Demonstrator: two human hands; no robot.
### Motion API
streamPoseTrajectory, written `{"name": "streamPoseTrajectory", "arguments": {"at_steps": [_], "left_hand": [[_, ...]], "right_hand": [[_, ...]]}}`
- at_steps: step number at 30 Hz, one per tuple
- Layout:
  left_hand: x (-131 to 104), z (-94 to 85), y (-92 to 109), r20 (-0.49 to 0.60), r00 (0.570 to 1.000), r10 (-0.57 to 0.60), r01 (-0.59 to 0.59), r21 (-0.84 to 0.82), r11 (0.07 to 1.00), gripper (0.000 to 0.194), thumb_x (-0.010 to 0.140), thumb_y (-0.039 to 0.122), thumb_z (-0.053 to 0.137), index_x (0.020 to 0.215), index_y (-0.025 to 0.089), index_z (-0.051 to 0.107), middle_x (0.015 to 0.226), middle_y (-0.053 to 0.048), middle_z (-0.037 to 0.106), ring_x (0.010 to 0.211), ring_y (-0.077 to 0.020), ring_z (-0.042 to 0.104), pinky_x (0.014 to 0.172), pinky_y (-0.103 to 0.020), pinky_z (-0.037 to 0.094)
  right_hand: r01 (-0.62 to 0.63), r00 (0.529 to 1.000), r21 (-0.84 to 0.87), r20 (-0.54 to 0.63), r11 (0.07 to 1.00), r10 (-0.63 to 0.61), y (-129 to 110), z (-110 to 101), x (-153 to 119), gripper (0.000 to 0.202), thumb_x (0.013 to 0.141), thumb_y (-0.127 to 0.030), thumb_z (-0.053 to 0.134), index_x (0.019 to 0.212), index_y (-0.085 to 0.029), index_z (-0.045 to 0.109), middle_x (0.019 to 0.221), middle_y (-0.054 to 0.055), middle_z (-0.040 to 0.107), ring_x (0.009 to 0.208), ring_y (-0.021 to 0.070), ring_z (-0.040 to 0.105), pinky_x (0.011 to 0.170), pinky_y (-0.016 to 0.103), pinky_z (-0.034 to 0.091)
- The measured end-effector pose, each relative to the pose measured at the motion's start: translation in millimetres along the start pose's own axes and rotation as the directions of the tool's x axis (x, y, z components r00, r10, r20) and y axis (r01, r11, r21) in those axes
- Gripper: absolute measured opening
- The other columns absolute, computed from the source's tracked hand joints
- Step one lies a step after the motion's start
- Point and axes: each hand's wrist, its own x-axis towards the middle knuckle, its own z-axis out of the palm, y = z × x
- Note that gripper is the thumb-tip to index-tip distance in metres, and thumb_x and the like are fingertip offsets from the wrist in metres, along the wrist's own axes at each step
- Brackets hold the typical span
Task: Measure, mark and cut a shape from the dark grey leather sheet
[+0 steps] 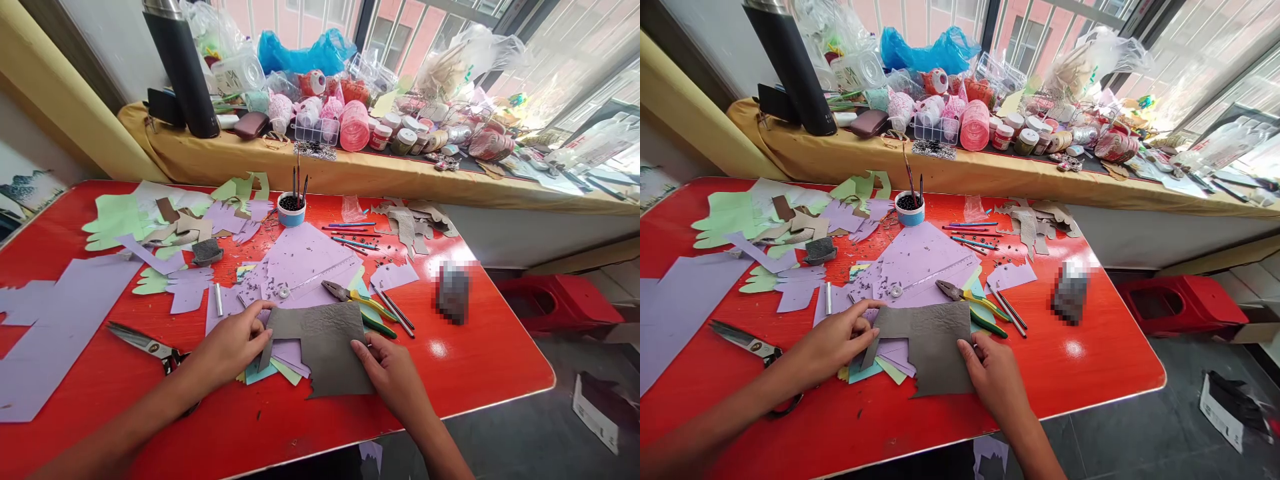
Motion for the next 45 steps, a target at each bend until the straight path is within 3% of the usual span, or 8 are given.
{"name": "streamPoseTrajectory", "arguments": {"at_steps": [7, 9, 13, 16, 20, 25, 34, 45], "left_hand": [[-10, -4.3, 1, -0.086, 0.996, 0.002, 0.026, 0.314, 0.949, 0.052, 0.102, 0.037, 0.041, 0.150, 0.022, 0.053, 0.071, 0.001, 0.071, 0.067, -0.0252, 0.068, 0.061, -0.033, 0.042], [-15, -3.3, 5, -0.161, 0.979, 0.124, -0.049, 0.406, 0.913, 0.043, 0.105, 0.034, 0.041, 0.139, 0.023, 0.063, 0.083, -0.003, 0.077, 0.075, -0.0256, 0.071, 0.064, -0.034, 0.047], [-16, 11.9, 10, -0.138, 0.829, 0.542, -0.404, 0.523, 0.751, 0.030, 0.105, 0.017, 0.045, 0.114, 0.021, 0.073, 0.109, -0.008, 0.077, 0.103, -0.0254, 0.071, 0.090, -0.037, 0.056], [-12, 27.1, 7, -0.105, 0.757, 0.645, -0.445, 0.640, 0.626, 0.031, 0.100, 0.006, 0.050, 0.117, 0.019, 0.073, 0.127, -0.011, 0.074, 0.121, -0.0298, 0.065, 0.105, -0.046, 0.053], [-10, 39.2, -5, -0.069, 0.758, 0.649, -0.421, 0.708, 0.567, 0.035, 0.097, 0.002, 0.052, 0.122, 0.016, 0.072, 0.137, -0.013, 0.071, 0.127, -0.0337, 0.063, 0.107, -0.050, 0.052], [-14, 44.8, -16, -0.089, 0.752, 0.653, -0.415, 0.706, 0.574, 0.044, 0.095, 0.000, 0.050, 0.129, 0.018, 0.070, 0.141, -0.013, 0.070, 0.128, -0.0321, 0.064, 0.109, -0.050, 0.052], [-18, 41.9, -29, -0.121, 0.700, 0.704, -0.444, 0.697, 0.562, 0.040, 0.101, 0.004, 0.046, 0.131, 0.016, 0.070, 0.146, -0.012, 0.070, 0.130, -0.0298, 0.066, 0.106, -0.046, 0.054], [-23, 38.6, -25, -0.158, 0.696, 0.700, -0.418, 0.704, 0.575, 0.035, 0.104, 0.005, 0.045, 0.122, 0.016, 0.074, 0.136, -0.011, 0.075, 0.125, -0.0286, 0.068, 0.108, -0.046, 0.051]], "right_hand": [[-0.016, 1.000, -0.091, 0.025, 0.996, 0.018, 9, -12, -3, 0.046, 0.103, -0.059, 0.049, 0.077, -0.024, 0.063, 0.062, 0.002, 0.060, 0.058, 0.0220, 0.055, 0.053, 0.030, 0.032], [-0.031, 1.000, -0.089, -0.002, 0.996, 0.031, 10, -17, -4, 0.047, 0.102, -0.061, 0.049, 0.082, -0.024, 0.069, 0.060, 0.002, 0.061, 0.056, 0.0224, 0.057, 0.053, 0.030, 0.034], [-0.035, 0.991, -0.014, -0.129, 0.999, 0.033, 3, -22, -4, 0.049, 0.102, -0.065, 0.051, 0.090, -0.023, 0.073, 0.053, 0.000, 0.056, 0.047, 0.0209, 0.054, 0.048, 0.031, 0.037], [0.064, 0.988, -0.008, -0.138, 0.998, -0.064, -9, -16, -1, 0.045, 0.105, -0.059, 0.051, 0.094, -0.023, 0.074, 0.061, 0.003, 0.066, 0.051, 0.0211, 0.061, 0.050, 0.031, 0.043], [0.239, 0.971, -0.150, 0.025, 0.959, -0.238, -28, 6, 11, 0.034, 0.107, -0.044, 0.052, 0.117, -0.024, 0.077, 0.087, 0.008, 0.082, 0.073, 0.0258, 0.076, 0.065, 0.032, 0.051], [0.348, 0.936, -0.307, 0.160, 0.886, -0.312, -43, 32, 33, 0.035, 0.107, -0.032, 0.054, 0.135, -0.024, 0.074, 0.115, 0.010, 0.084, 0.097, 0.0314, 0.081, 0.075, 0.033, 0.055], [0.262, 0.965, -0.301, 0.053, 0.917, -0.258, -31, 39, 47, 0.031, 0.108, -0.032, 0.054, 0.126, -0.023, 0.078, 0.103, 0.008, 0.086, 0.090, 0.0294, 0.082, 0.073, 0.032, 0.054], [0.342, 0.940, -0.316, 0.105, 0.885, -0.325, -42, 47, 50, 0.031, 0.108, -0.027, 0.054, 0.131, -0.024, 0.075, 0.114, 0.007, 0.084, 0.098, 0.0291, 0.082, 0.078, 0.032, 0.055]]}}
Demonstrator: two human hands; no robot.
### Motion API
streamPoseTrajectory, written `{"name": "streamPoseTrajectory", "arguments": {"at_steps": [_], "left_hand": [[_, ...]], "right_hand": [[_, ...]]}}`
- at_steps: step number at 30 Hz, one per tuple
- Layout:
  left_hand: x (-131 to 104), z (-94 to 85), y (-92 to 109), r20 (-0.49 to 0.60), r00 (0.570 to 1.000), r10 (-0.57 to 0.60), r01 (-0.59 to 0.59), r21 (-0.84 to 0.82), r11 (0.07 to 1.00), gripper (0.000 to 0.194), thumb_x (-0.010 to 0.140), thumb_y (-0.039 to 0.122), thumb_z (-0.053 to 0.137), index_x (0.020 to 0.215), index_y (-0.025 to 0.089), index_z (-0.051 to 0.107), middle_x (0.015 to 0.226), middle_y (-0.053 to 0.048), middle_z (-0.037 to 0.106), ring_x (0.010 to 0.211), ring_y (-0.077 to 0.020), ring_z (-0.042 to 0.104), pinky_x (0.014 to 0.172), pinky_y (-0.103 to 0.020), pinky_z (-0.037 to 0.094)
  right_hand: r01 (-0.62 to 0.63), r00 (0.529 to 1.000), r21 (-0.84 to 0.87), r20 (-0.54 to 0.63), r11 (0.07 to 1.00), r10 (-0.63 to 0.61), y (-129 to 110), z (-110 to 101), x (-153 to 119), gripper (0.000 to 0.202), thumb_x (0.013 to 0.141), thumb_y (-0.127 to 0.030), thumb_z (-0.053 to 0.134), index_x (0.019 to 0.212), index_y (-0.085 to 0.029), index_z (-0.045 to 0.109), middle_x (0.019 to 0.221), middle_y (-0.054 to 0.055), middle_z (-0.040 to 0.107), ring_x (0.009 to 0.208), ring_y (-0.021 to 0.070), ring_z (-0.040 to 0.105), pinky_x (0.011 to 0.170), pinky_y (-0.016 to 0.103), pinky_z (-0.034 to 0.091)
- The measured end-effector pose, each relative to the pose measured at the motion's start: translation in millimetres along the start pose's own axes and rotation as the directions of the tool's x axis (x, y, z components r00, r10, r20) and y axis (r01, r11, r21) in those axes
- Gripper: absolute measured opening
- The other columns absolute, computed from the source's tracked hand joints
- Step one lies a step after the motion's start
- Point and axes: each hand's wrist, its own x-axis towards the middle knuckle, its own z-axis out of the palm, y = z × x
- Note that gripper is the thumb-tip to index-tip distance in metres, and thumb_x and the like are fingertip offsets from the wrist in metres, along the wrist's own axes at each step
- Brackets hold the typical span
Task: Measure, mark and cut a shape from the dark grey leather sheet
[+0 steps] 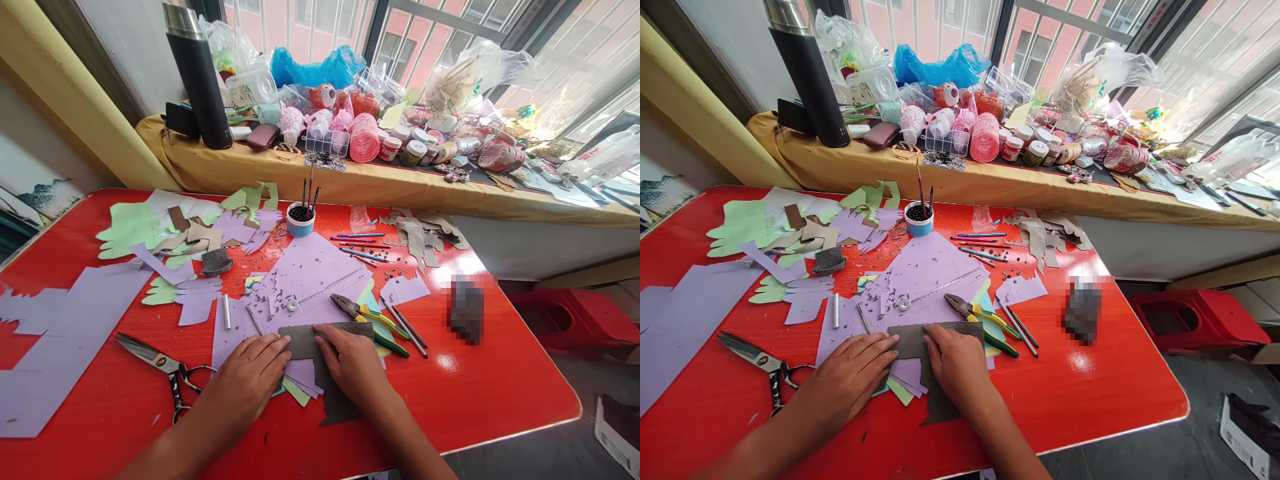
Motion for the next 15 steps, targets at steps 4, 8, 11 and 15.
{"name": "streamPoseTrajectory", "arguments": {"at_steps": [4, 8, 11, 15], "left_hand": [[-3, 0.6, 2, 0.003, 1.000, -0.009, 0.009, 0.006, 1.000, 0.038, 0.102, 0.004, 0.045, 0.125, 0.016, 0.073, 0.139, -0.009, 0.075, 0.125, -0.0275, 0.068, 0.108, -0.045, 0.050], [-6, -4.0, 3, -0.025, 1.000, -0.005, 0.005, -0.014, 1.000, 0.037, 0.102, 0.004, 0.045, 0.123, 0.017, 0.073, 0.136, -0.009, 0.076, 0.124, -0.0267, 0.068, 0.108, -0.044, 0.049], [-15, -14.7, -2, -0.063, 0.998, -0.010, 0.005, -0.085, 0.996, 0.035, 0.104, 0.004, 0.045, 0.121, 0.018, 0.072, 0.128, -0.008, 0.078, 0.124, -0.0251, 0.067, 0.110, -0.043, 0.048], [-38, -30.7, -20, -0.093, 0.984, -0.149, 0.139, -0.105, 0.985, 0.027, 0.107, 0.015, 0.049, 0.125, 0.019, 0.070, 0.120, -0.006, 0.079, 0.120, -0.0245, 0.066, 0.110, -0.040, 0.046]], "right_hand": [[-0.031, 0.999, 0.028, -0.023, 0.999, 0.032, 7, 2, 2, 0.030, 0.108, -0.027, 0.053, 0.124, -0.024, 0.078, 0.110, 0.006, 0.085, 0.097, 0.0291, 0.082, 0.078, 0.032, 0.055], [-0.033, 0.999, 0.010, -0.036, 0.999, 0.033, 8, 4, 0, 0.029, 0.108, -0.029, 0.053, 0.123, -0.023, 0.078, 0.106, 0.005, 0.086, 0.093, 0.0298, 0.082, 0.075, 0.033, 0.053], [-0.028, 0.998, -0.020, -0.051, 0.999, 0.027, 7, 6, -2, 0.028, 0.108, -0.029, 0.055, 0.123, -0.023, 0.077, 0.104, 0.005, 0.086, 0.092, 0.0295, 0.082, 0.073, 0.033, 0.052], [-0.026, 0.997, -0.054, -0.068, 0.998, 0.023, 7, 8, -2, 0.026, 0.107, -0.030, 0.057, 0.123, -0.024, 0.076, 0.099, 0.003, 0.086, 0.088, 0.0281, 0.082, 0.069, 0.031, 0.049]]}}
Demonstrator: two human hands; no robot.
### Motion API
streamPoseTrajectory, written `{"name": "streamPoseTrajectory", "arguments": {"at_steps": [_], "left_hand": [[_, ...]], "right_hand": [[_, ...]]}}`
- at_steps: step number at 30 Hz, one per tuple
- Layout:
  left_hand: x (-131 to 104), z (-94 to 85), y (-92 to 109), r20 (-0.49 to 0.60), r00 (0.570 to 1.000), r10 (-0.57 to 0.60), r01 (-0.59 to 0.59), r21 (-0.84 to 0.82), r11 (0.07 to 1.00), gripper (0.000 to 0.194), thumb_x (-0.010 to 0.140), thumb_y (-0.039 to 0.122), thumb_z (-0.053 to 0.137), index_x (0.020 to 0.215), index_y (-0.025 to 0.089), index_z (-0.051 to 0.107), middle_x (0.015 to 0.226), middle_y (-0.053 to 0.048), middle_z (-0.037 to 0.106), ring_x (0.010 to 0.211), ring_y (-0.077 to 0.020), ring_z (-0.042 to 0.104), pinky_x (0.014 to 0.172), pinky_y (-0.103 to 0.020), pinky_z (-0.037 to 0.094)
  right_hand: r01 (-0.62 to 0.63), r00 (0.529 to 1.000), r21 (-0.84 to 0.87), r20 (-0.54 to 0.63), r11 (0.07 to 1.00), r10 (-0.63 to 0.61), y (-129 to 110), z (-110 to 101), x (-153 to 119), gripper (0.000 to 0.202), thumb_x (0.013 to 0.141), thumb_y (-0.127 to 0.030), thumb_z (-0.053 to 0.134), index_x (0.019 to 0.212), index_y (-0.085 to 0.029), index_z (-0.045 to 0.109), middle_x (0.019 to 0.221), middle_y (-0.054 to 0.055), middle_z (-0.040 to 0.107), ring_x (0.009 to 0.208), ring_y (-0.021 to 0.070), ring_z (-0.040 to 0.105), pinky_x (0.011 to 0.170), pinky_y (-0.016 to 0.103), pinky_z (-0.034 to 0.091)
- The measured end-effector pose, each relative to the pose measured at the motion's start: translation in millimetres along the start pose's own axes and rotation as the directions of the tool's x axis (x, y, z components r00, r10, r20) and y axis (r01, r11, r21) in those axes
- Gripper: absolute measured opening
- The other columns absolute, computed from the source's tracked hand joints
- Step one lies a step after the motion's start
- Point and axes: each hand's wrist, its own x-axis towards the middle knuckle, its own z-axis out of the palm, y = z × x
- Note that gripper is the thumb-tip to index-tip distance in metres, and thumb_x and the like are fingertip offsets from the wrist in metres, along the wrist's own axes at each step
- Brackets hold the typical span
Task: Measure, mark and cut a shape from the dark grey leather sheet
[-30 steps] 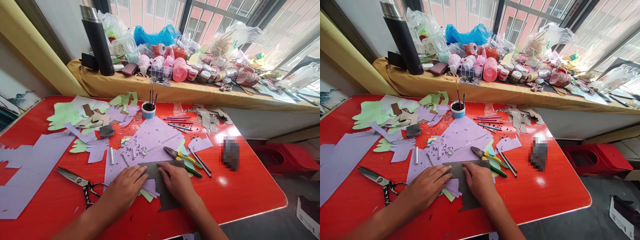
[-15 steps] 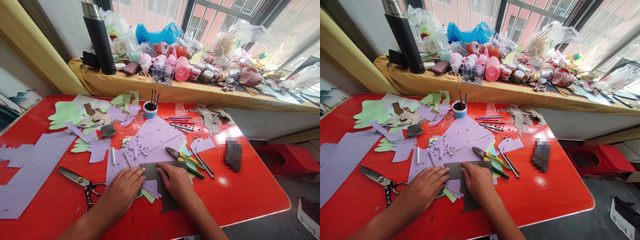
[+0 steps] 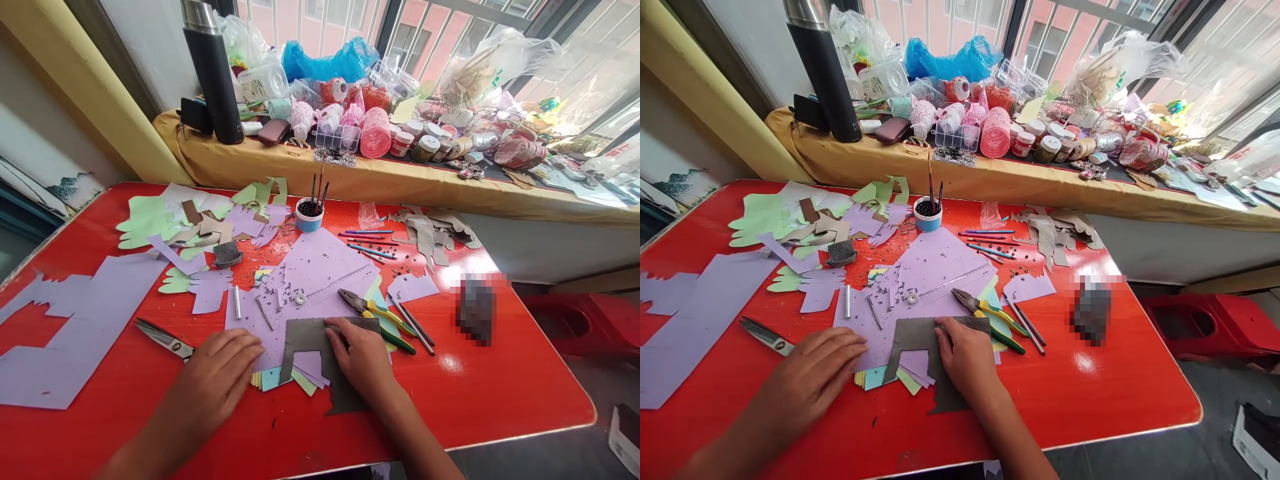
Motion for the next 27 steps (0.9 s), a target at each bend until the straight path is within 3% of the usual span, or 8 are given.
{"name": "streamPoseTrajectory", "arguments": {"at_steps": [4, 9, 13, 18, 23, 27], "left_hand": [[-20, -8.4, -18, -0.016, 0.994, -0.112, 0.112, 0.045, 0.993, 0.025, 0.109, 0.026, 0.050, 0.121, 0.022, 0.071, 0.112, -0.005, 0.079, 0.111, -0.0264, 0.067, 0.102, -0.041, 0.048], [-42, -2.3, -28, 0.075, 0.989, -0.129, 0.124, 0.059, 0.991, 0.029, 0.109, 0.022, 0.046, 0.117, 0.024, 0.073, 0.112, -0.005, 0.079, 0.110, -0.0262, 0.068, 0.101, -0.042, 0.048], [-52, 2.8, -33, 0.084, 0.981, -0.173, 0.170, 0.041, 0.985, 0.030, 0.109, 0.023, 0.044, 0.119, 0.025, 0.072, 0.116, -0.006, 0.076, 0.112, -0.0263, 0.067, 0.103, -0.043, 0.048], [-53, -0.1, -32, 0.061, 0.986, -0.153, 0.154, 0.003, 0.988, 0.028, 0.109, 0.023, 0.044, 0.118, 0.026, 0.071, 0.116, -0.006, 0.074, 0.113, -0.0251, 0.066, 0.102, -0.040, 0.050], [-52, -4.6, -31, 0.051, 0.986, -0.160, 0.161, -0.005, 0.987, 0.029, 0.110, 0.022, 0.044, 0.115, 0.025, 0.072, 0.115, -0.006, 0.074, 0.114, -0.0241, 0.066, 0.102, -0.037, 0.050], [-50, -4.8, -36, 0.036, 0.994, -0.102, 0.101, 0.028, 0.995, 0.027, 0.108, 0.022, 0.047, 0.116, 0.026, 0.073, 0.117, -0.005, 0.076, 0.113, -0.0231, 0.068, 0.101, -0.035, 0.052]], "right_hand": [[-0.003, 1.000, -0.032, 0.004, 0.999, 0.003, -1, 0, 1, 0.025, 0.107, -0.031, 0.057, 0.123, -0.024, 0.076, 0.092, 0.003, 0.085, 0.085, 0.0278, 0.082, 0.066, 0.031, 0.047], [0.029, 1.000, -0.032, -0.010, 0.999, -0.030, 0, 2, -2, 0.025, 0.107, -0.030, 0.057, 0.125, -0.023, 0.074, 0.104, 0.003, 0.085, 0.090, 0.0274, 0.082, 0.070, 0.032, 0.050], [0.063, 0.995, -0.036, -0.077, 0.997, -0.066, 1, 11, -6, 0.025, 0.107, -0.029, 0.056, 0.125, -0.022, 0.073, 0.111, 0.004, 0.085, 0.094, 0.0272, 0.082, 0.074, 0.032, 0.051], [0.105, 0.977, -0.069, -0.180, 0.992, -0.116, -1, 25, -9, 0.028, 0.109, -0.028, 0.051, 0.123, -0.020, 0.074, 0.111, 0.006, 0.084, 0.091, 0.0260, 0.081, 0.077, 0.033, 0.051], [0.102, 0.967, -0.095, -0.226, 0.990, -0.121, -4, 29, -7, 0.028, 0.109, -0.029, 0.049, 0.117, -0.020, 0.075, 0.104, 0.005, 0.085, 0.083, 0.0258, 0.081, 0.071, 0.033, 0.049], [0.087, 0.964, -0.082, -0.243, 0.993, -0.104, -8, 30, -7, 0.026, 0.108, -0.027, 0.052, 0.116, -0.021, 0.076, 0.101, 0.004, 0.085, 0.082, 0.0251, 0.081, 0.071, 0.032, 0.049]]}}
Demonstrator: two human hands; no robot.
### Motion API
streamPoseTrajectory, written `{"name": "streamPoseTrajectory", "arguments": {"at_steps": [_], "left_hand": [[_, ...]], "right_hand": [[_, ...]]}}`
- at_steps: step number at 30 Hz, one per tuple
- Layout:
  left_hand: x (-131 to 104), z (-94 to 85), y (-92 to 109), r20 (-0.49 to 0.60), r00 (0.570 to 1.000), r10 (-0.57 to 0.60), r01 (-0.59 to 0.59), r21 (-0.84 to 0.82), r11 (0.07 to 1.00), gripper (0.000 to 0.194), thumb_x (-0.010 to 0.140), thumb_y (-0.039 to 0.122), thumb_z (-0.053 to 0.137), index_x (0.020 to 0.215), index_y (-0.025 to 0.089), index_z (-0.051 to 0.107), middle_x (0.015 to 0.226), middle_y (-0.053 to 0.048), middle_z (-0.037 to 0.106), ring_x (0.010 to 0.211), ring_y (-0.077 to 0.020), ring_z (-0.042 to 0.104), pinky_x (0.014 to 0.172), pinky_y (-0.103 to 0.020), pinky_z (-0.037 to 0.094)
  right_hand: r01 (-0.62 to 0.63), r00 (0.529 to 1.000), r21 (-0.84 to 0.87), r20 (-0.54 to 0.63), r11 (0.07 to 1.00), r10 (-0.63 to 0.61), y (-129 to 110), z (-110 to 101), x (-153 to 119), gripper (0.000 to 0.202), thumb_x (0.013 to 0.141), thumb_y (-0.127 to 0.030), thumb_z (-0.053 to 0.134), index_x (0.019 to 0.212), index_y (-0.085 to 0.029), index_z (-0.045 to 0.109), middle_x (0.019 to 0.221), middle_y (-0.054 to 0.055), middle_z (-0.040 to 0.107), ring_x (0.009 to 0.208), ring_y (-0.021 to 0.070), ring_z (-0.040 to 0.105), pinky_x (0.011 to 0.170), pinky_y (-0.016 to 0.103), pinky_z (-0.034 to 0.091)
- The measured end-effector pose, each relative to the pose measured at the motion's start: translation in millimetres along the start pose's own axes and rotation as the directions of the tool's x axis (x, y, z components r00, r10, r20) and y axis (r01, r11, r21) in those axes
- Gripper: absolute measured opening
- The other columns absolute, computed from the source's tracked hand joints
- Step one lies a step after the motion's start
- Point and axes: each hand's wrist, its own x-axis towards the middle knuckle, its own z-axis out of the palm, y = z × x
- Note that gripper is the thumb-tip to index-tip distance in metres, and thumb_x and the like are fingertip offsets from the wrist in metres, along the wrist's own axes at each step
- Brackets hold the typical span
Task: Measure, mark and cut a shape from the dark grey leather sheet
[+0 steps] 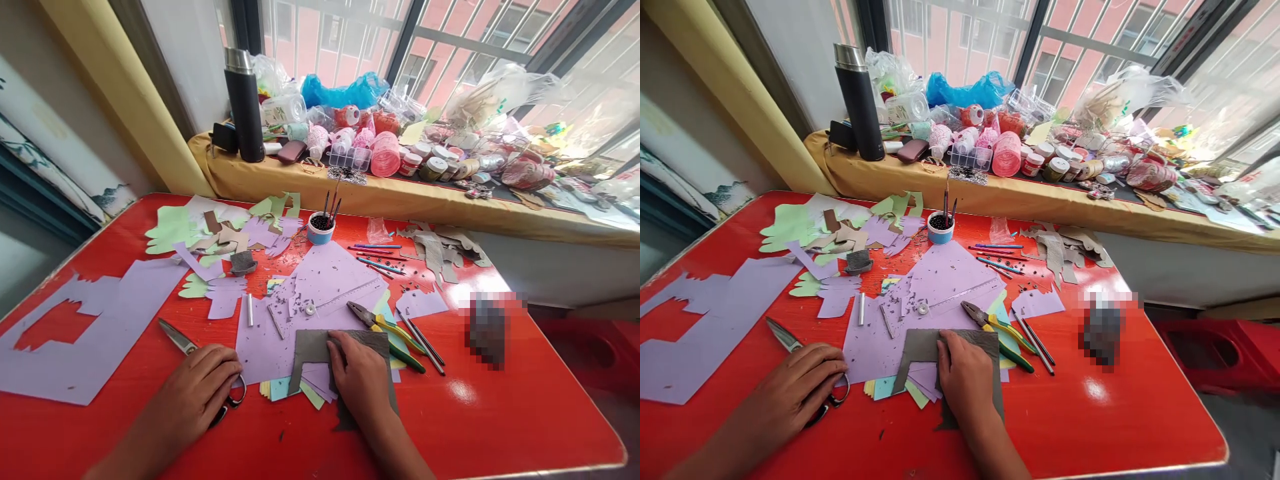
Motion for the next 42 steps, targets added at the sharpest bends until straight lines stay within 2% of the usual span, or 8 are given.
{"name": "streamPoseTrajectory", "arguments": {"at_steps": [6, 11, 16, 20, 24, 30, 35, 42], "left_hand": [[37, 10.4, 30, -0.015, 0.984, 0.178, -0.177, 0.023, 0.984, 0.033, 0.105, 0.014, 0.050, 0.128, 0.026, 0.071, 0.137, -0.005, 0.073, 0.129, -0.0241, 0.064, 0.113, -0.040, 0.046], [75, 38.9, 65, -0.014, 0.956, 0.294, -0.291, 0.094, 0.952, 0.044, 0.103, 0.007, 0.043, 0.135, 0.021, 0.070, 0.149, -0.007, 0.068, 0.140, -0.0246, 0.058, 0.118, -0.042, 0.041], [83, 59.6, 62, 0.002, 0.948, 0.317, -0.313, 0.164, 0.935, 0.041, 0.107, 0.016, 0.042, 0.131, 0.021, 0.074, 0.141, -0.008, 0.074, 0.132, -0.0245, 0.064, 0.114, -0.041, 0.039], [97, 46.8, 65, 0.104, 0.940, 0.325, -0.337, 0.131, 0.932, 0.038, 0.106, 0.012, 0.043, 0.121, 0.021, 0.076, 0.133, -0.009, 0.077, 0.120, -0.0276, 0.069, 0.105, -0.044, 0.043], [143, 23.3, 82, 0.240, 0.946, 0.219, -0.252, 0.115, 0.961, 0.024, 0.104, 0.014, 0.051, 0.102, 0.020, 0.075, 0.101, -0.009, 0.077, 0.094, -0.0292, 0.068, 0.087, -0.043, 0.047], [212, 26.2, 94, 0.364, 0.931, -0.039, -0.062, 0.260, 0.964, 0.018, 0.098, 0.027, 0.069, 0.107, 0.012, 0.071, 0.110, -0.017, 0.072, 0.107, -0.0364, 0.065, 0.090, -0.046, 0.047], [222, 41.2, 91, 0.399, 0.915, -0.054, -0.056, 0.259, 0.964, 0.020, 0.097, 0.030, 0.072, 0.106, 0.013, 0.071, 0.109, -0.016, 0.074, 0.107, -0.0341, 0.067, 0.090, -0.042, 0.047], [224, 44.5, 87, 0.400, 0.912, -0.094, -0.029, 0.291, 0.956, 0.021, 0.098, 0.032, 0.068, 0.103, 0.012, 0.073, 0.105, -0.018, 0.076, 0.105, -0.0364, 0.070, 0.088, -0.043, 0.047]], "right_hand": [[-0.037, 0.999, 0.031, 0.015, 0.999, 0.036, -4, -2, 1, 0.023, 0.105, -0.024, 0.058, 0.118, -0.022, 0.076, 0.107, 0.005, 0.085, 0.088, 0.0250, 0.081, 0.077, 0.031, 0.053], [-0.044, 0.998, 0.035, 0.035, 0.998, 0.043, -6, -2, 1, 0.023, 0.103, -0.021, 0.061, 0.121, -0.021, 0.075, 0.109, 0.006, 0.085, 0.091, 0.0252, 0.081, 0.081, 0.031, 0.055], [-0.032, 0.996, 0.066, 0.080, 0.997, 0.026, 1, -9, -2, 0.026, 0.103, -0.021, 0.062, 0.126, -0.022, 0.075, 0.115, 0.006, 0.084, 0.098, 0.0242, 0.080, 0.086, 0.030, 0.057], [-0.069, 0.994, 0.135, 0.090, 0.988, 0.057, 9, -14, -5, 0.024, 0.105, -0.021, 0.059, 0.121, -0.023, 0.076, 0.116, 0.005, 0.084, 0.102, 0.0231, 0.080, 0.090, 0.030, 0.057], [-0.080, 0.993, 0.149, 0.096, 0.986, 0.066, 10, -15, -6, 0.022, 0.104, -0.023, 0.060, 0.118, -0.023, 0.077, 0.113, 0.005, 0.084, 0.100, 0.0247, 0.080, 0.089, 0.031, 0.057], [-0.071, 0.996, 0.247, 0.061, 0.966, 0.058, 18, -34, 0, 0.023, 0.106, -0.025, 0.057, 0.115, -0.023, 0.078, 0.108, 0.004, 0.085, 0.097, 0.0229, 0.080, 0.086, 0.029, 0.057], [-0.194, 0.978, 0.195, -0.039, 0.961, 0.205, 45, -66, 17, 0.024, 0.107, -0.030, 0.057, 0.119, -0.021, 0.077, 0.110, 0.008, 0.084, 0.097, 0.0246, 0.079, 0.083, 0.030, 0.056], [-0.189, 0.951, -0.183, 0.210, 0.965, 0.226, 46, -74, 46, 0.032, 0.105, -0.041, 0.066, 0.132, -0.023, 0.070, 0.119, 0.009, 0.081, 0.102, 0.0289, 0.078, 0.077, 0.032, 0.052]]}}
